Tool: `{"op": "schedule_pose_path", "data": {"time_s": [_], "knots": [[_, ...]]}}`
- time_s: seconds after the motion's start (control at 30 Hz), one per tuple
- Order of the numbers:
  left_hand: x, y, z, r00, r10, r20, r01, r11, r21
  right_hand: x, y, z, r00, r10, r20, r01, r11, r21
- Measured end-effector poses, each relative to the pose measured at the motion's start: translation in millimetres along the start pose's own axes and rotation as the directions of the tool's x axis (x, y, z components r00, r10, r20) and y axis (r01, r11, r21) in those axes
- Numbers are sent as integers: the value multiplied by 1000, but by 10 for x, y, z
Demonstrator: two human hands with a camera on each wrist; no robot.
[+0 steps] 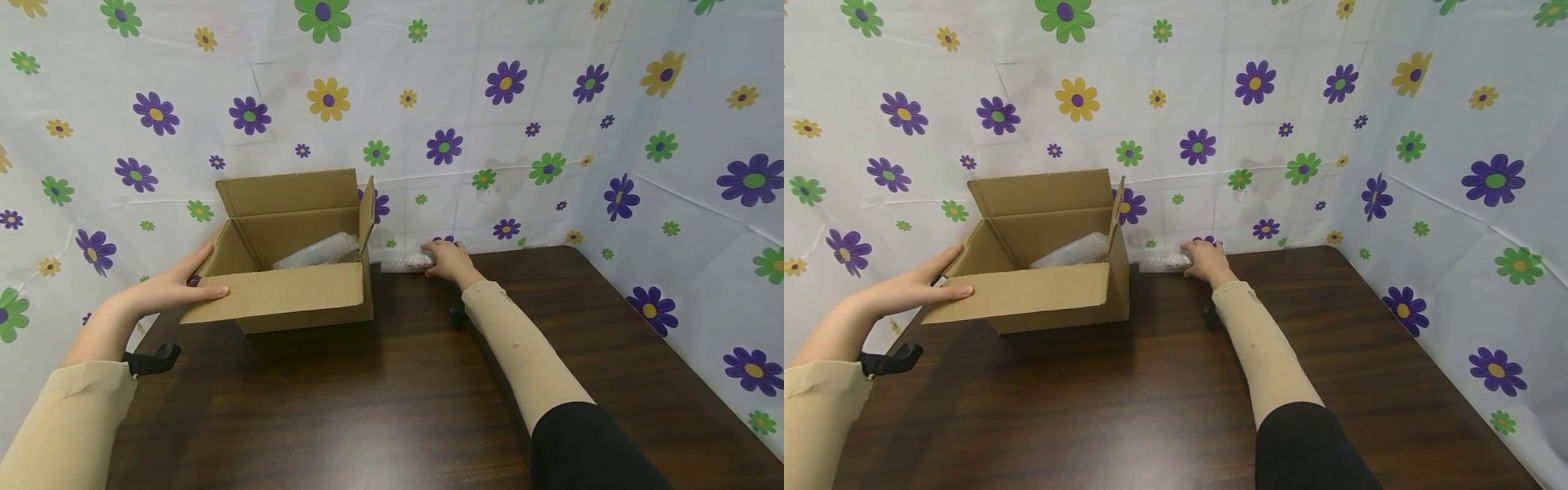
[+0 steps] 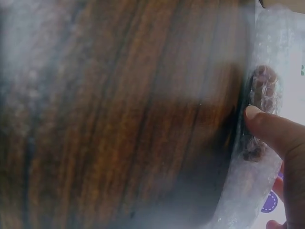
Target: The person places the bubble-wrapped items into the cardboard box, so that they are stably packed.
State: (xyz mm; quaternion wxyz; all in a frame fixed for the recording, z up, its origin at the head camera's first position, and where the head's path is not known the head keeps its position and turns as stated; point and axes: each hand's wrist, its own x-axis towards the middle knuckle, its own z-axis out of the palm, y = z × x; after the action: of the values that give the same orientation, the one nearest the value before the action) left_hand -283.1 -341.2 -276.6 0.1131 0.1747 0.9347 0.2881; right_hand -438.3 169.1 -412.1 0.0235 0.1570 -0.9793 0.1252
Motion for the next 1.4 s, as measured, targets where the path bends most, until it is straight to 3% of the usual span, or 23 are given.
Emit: {"op": "schedule_pose_path", "data": {"time_s": [0.27, 1.03, 1.4], "knots": [[14, -14, 12, 1000, -6, -9, 6, 1000, 19, -59, -9, 5, 998, -43, -37, 43, 999, 19], [12, 2, 10, 1000, -1, 2, 1, 1000, 0, -47, 100, 11, 999, -43, -11, 44, 994, 98], [19, -15, 0, 1000, 18, 13, -18, 1000, -6, -164, 120, -177, 990, -102, -94, 116, 980, 162]]}}
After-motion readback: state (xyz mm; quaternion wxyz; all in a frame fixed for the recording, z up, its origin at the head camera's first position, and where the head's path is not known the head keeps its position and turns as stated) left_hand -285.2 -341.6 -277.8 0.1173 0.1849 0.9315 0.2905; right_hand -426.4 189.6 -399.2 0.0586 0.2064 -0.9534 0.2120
